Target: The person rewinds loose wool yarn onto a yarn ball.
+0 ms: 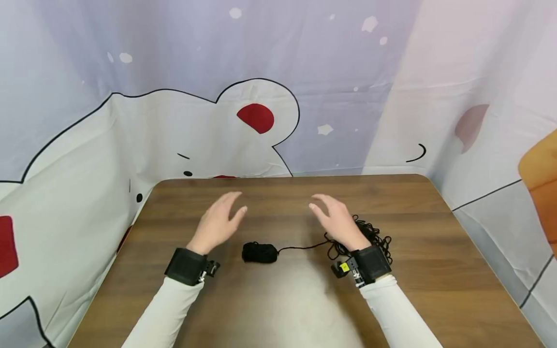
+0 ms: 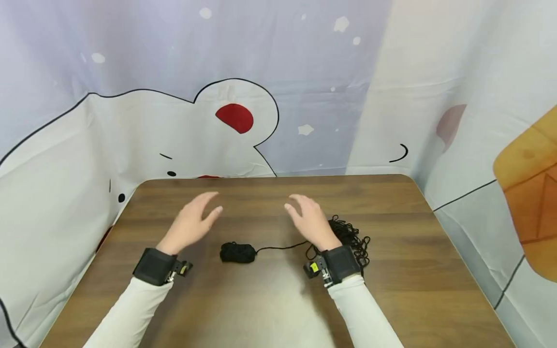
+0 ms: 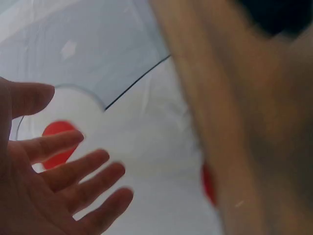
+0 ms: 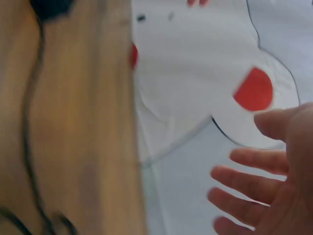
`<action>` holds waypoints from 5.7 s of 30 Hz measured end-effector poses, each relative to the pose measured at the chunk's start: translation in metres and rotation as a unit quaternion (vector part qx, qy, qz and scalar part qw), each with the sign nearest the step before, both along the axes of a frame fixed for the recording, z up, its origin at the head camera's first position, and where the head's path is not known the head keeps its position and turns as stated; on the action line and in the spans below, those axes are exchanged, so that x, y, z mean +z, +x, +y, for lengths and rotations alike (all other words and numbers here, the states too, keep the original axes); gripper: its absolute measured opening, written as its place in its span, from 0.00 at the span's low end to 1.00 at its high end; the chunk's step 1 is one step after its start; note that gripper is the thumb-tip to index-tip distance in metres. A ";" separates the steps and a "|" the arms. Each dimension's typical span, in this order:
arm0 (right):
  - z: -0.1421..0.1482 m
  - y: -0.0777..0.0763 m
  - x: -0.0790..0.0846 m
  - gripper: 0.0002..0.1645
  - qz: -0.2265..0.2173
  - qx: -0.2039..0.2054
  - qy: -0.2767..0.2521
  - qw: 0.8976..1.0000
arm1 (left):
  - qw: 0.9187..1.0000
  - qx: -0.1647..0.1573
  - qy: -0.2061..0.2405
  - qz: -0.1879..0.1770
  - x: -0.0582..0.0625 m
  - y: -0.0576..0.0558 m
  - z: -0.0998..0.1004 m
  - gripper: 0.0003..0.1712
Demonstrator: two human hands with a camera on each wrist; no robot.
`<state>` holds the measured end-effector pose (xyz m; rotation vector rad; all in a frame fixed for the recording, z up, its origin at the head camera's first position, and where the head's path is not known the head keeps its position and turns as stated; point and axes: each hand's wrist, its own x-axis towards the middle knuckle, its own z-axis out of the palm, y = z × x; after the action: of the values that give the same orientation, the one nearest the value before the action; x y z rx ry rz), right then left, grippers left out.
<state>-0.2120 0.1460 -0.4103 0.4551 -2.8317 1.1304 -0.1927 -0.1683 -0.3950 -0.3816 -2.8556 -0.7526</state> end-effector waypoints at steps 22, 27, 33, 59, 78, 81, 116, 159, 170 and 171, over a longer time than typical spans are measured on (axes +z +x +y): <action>-0.080 0.048 -0.069 0.33 0.011 0.131 0.112 0.985 | 0.994 -0.078 0.013 -0.079 -0.072 0.050 0.038 0.31; -0.082 0.049 -0.078 0.21 0.033 0.122 0.103 0.987 | 0.995 -0.072 0.027 -0.066 -0.079 0.051 0.039 0.26; -0.073 0.047 -0.064 0.18 0.074 0.114 0.044 0.990 | 0.980 -0.098 0.153 -0.075 -0.075 0.044 0.037 0.25; -0.040 0.048 -0.032 0.18 0.020 0.045 -0.138 0.989 | 0.779 -0.019 0.599 -0.183 -0.020 0.019 0.058 0.24; -0.071 0.077 0.004 0.13 0.075 0.159 0.075 0.982 | 0.867 0.007 0.492 -0.084 -0.020 0.016 0.078 0.19; -0.065 0.073 0.024 0.11 0.096 0.165 0.105 0.976 | 0.883 -0.007 0.460 -0.095 -0.024 0.017 0.076 0.17; -0.049 0.059 0.018 0.13 0.023 0.209 0.007 0.978 | 0.811 -0.024 0.570 -0.129 -0.021 0.028 0.074 0.20; -0.050 0.047 0.066 0.11 0.008 0.242 -0.009 0.970 | 0.855 -0.047 0.512 -0.072 -0.010 0.030 0.068 0.21; -0.042 0.005 0.081 0.11 -0.027 0.170 -0.088 0.981 | 0.841 -0.133 0.515 -0.098 0.000 0.043 0.069 0.22; -0.041 0.003 0.075 0.11 -0.043 0.170 -0.101 0.979 | 0.838 -0.134 0.519 -0.098 0.001 0.044 0.068 0.22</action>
<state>-0.2093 0.1050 -0.3349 0.9200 -2.7345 1.5112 -0.1488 -0.0998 -0.3941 -0.5245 -2.0678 -2.2851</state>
